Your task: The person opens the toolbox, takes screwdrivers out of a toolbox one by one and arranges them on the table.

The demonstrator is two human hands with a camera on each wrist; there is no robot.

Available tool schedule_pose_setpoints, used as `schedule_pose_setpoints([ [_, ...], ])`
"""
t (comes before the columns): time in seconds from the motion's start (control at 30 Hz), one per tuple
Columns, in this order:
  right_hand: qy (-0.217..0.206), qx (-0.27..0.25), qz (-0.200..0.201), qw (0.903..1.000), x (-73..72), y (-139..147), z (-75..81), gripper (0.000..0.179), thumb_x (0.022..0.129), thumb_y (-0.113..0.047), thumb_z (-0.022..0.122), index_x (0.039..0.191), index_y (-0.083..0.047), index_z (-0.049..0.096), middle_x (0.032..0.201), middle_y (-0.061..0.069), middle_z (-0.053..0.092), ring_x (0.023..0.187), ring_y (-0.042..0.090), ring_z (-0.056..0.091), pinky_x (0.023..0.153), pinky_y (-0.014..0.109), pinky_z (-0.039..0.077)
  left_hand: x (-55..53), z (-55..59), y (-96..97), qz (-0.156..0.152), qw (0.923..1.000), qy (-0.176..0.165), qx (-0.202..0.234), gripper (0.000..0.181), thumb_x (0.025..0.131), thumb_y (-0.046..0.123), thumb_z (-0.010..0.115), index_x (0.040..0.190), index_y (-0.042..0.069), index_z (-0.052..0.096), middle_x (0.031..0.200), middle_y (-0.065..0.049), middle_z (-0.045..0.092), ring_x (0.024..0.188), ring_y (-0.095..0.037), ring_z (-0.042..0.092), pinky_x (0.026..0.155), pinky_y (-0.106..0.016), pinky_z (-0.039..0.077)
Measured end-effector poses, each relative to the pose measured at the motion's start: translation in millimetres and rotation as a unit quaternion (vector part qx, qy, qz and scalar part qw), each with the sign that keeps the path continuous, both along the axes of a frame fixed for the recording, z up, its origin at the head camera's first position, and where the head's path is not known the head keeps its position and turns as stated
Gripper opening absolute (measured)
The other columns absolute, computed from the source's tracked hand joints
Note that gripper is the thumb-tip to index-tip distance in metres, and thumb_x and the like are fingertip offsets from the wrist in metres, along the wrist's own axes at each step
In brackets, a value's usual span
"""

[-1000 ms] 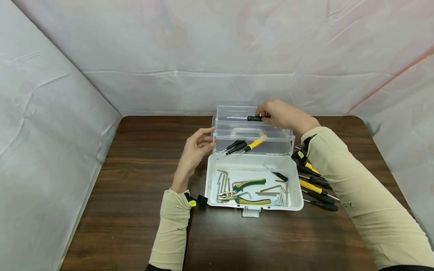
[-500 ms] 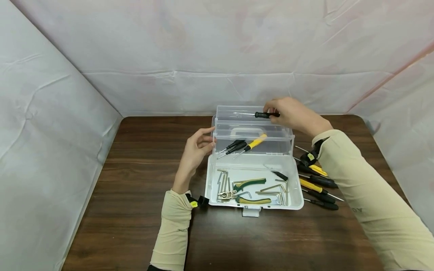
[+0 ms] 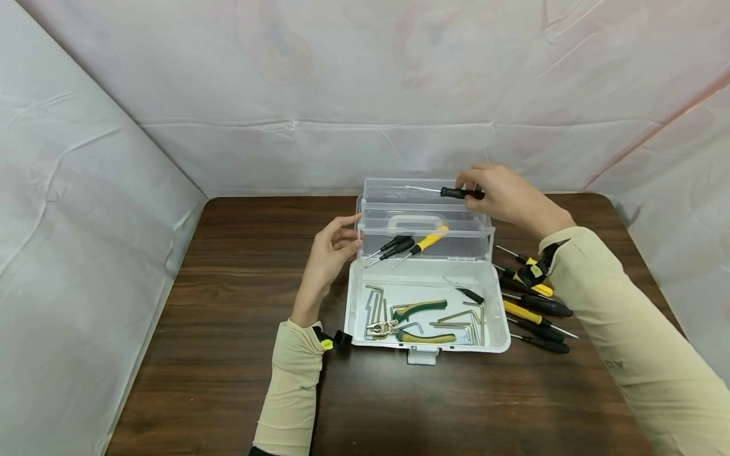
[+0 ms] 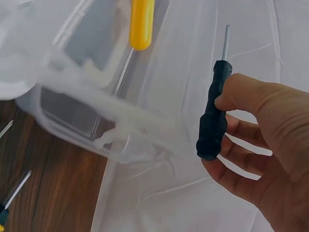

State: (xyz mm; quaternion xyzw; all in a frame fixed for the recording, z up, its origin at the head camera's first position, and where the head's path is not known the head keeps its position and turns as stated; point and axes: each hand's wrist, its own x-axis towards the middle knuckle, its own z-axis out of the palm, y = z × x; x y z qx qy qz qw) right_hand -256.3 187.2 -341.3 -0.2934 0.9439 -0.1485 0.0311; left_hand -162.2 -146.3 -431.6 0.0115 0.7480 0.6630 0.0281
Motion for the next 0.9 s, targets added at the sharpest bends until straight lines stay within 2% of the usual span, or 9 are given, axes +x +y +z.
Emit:
schedule_pose_setpoints([
  [0.13,0.012,0.002,-0.003,0.9999,7.6,9.3,-1.3,0.024,0.096,-0.006,0.065,0.12,-0.007,0.069,0.109,0.014,0.068,0.093,0.028,0.063,0.076,0.045,0.051,-0.1,-0.1,-0.4,-0.002,1.0,-0.001,-0.002,0.052,0.098,-0.004,0.067,0.146,0.015,0.061,0.115,-0.02,0.072,0.099,-0.028,0.072,0.081,-0.034,0.062],
  [0.23,0.025,0.002,-0.007,0.9997,13.4,17.7,-2.7,0.024,0.096,-0.006,0.065,0.12,-0.007,0.069,0.109,0.012,0.067,0.09,0.026,0.062,0.075,0.044,0.05,-0.4,-0.6,-0.3,-0.003,1.0,-0.001,-0.002,0.052,0.098,-0.003,0.067,0.146,0.016,0.061,0.116,-0.02,0.072,0.099,-0.027,0.072,0.083,-0.036,0.063],
  [0.4,0.049,-0.013,-0.013,0.9986,24.2,31.2,-5.6,0.022,0.094,-0.006,0.065,0.116,-0.007,0.071,0.105,0.01,0.067,0.087,0.025,0.059,0.075,0.044,0.048,-0.4,-1.1,-0.4,-0.005,1.0,0.002,0.0,0.052,0.099,-0.003,0.067,0.147,0.016,0.06,0.117,-0.021,0.072,0.106,-0.04,0.07,0.083,-0.031,0.062],
  [0.5,0.055,-0.022,-0.019,0.9981,31.0,39.3,-7.3,0.023,0.092,-0.005,0.066,0.115,-0.008,0.07,0.106,0.009,0.067,0.092,0.026,0.059,0.08,0.045,0.049,-0.2,-0.7,-0.2,-0.008,1.0,0.003,0.001,0.052,0.099,-0.003,0.067,0.147,0.014,0.06,0.117,-0.022,0.072,0.109,-0.046,0.068,0.084,-0.031,0.062],
  [0.63,0.062,-0.025,-0.033,0.9972,39.7,49.0,-8.7,0.026,0.091,-0.004,0.067,0.116,-0.007,0.068,0.11,0.01,0.067,0.097,0.028,0.061,0.084,0.048,0.049,-0.8,-1.0,0.1,-0.008,1.0,0.004,-0.001,0.051,0.099,-0.003,0.067,0.147,0.013,0.059,0.119,-0.025,0.07,0.106,-0.04,0.07,0.087,-0.039,0.062],
  [0.73,0.067,-0.021,-0.042,0.9967,46.2,55.9,-9.6,0.027,0.091,-0.004,0.068,0.118,-0.007,0.069,0.111,0.011,0.067,0.096,0.03,0.062,0.081,0.05,0.049,-1.5,-2.1,0.0,-0.009,0.9999,0.005,-0.002,0.052,0.099,-0.003,0.067,0.147,0.013,0.059,0.122,-0.029,0.068,0.104,-0.036,0.071,0.089,-0.044,0.062],
  [0.9,0.077,-0.018,-0.06,0.9951,56.7,67.5,-12.1,0.028,0.092,-0.003,0.068,0.119,-0.007,0.07,0.11,0.01,0.068,0.092,0.029,0.063,0.076,0.049,0.049,-2.2,-3.5,0.2,-0.012,0.9999,0.005,-0.007,0.051,0.099,-0.001,0.067,0.147,0.015,0.06,0.125,-0.031,0.067,0.101,-0.029,0.071,0.089,-0.042,0.062],
])
